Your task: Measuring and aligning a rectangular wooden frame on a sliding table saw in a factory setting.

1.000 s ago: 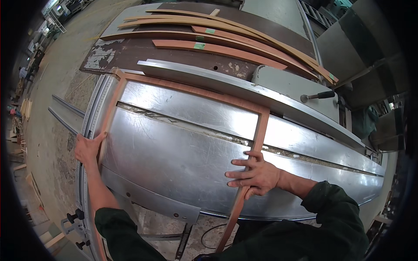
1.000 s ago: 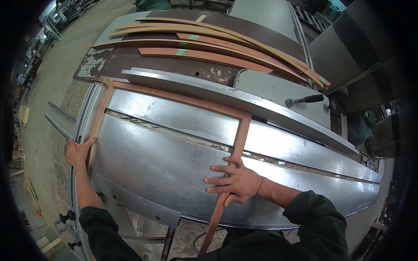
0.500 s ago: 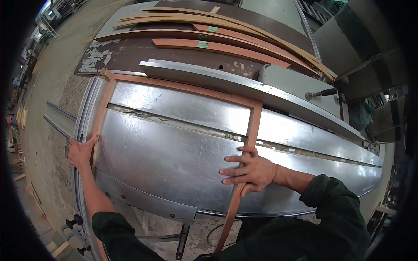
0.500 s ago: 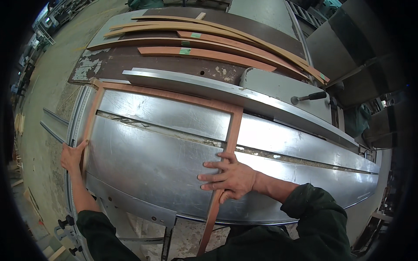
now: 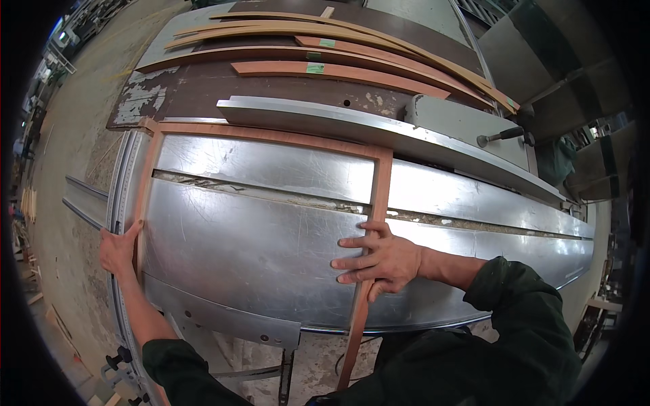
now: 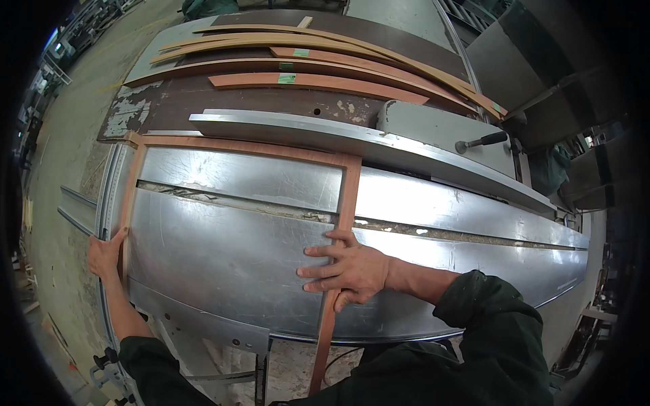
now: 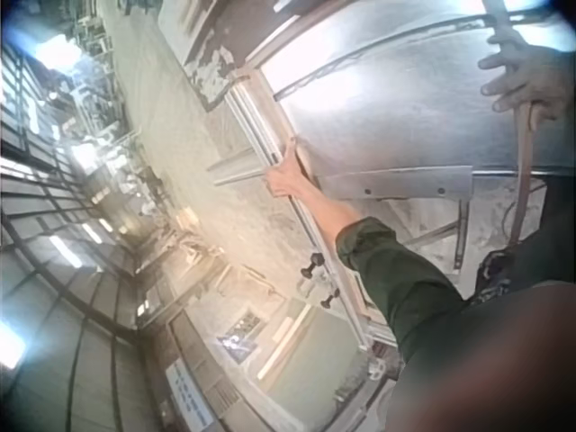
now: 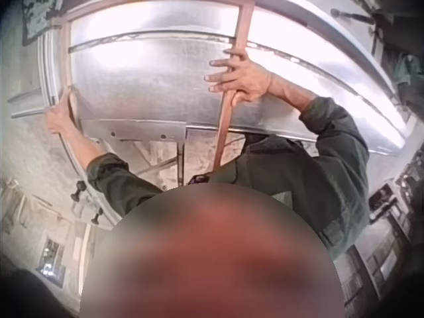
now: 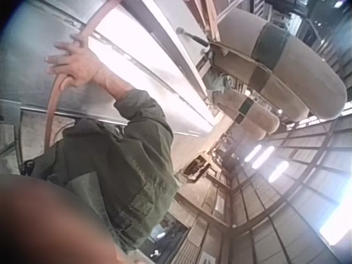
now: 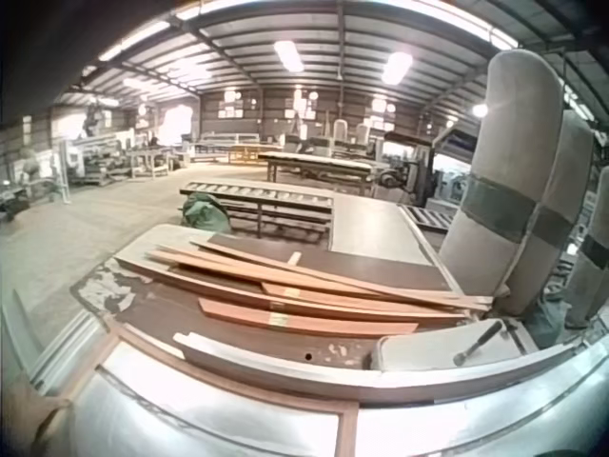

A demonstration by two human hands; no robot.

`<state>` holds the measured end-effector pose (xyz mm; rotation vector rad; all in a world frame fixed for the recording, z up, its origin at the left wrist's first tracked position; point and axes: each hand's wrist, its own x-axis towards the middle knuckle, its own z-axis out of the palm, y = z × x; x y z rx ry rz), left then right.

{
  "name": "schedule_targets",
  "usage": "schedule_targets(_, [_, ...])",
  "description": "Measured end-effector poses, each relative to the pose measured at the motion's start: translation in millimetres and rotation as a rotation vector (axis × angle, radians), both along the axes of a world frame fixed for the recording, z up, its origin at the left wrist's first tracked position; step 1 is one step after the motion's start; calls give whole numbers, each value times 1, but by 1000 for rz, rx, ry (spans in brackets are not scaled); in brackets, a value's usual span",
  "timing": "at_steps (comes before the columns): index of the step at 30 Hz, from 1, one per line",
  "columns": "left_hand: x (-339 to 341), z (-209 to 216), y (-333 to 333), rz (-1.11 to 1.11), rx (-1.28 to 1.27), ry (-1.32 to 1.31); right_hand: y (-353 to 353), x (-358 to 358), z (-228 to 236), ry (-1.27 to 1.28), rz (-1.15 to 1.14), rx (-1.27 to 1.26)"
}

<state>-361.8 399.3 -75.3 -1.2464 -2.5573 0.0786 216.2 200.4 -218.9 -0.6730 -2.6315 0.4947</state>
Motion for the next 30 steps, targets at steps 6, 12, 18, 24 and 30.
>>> schedule_targets(6, [2,2,3,28,-24,28,2,0,-3,29,9,20])
schedule_targets(12, [2,1,4,50,-41,15,2,0,-2,15,5,-6])
schedule_targets(18, [2,2,3,30,-5,40,2,0,-3,15,2,-9])
schedule_targets(24, [2,1,3,19,10,71,3,-1,-8,32,-4,-20])
schedule_targets(30, [3,0,0,-18,48,97,4,1,-9,10,6,-34])
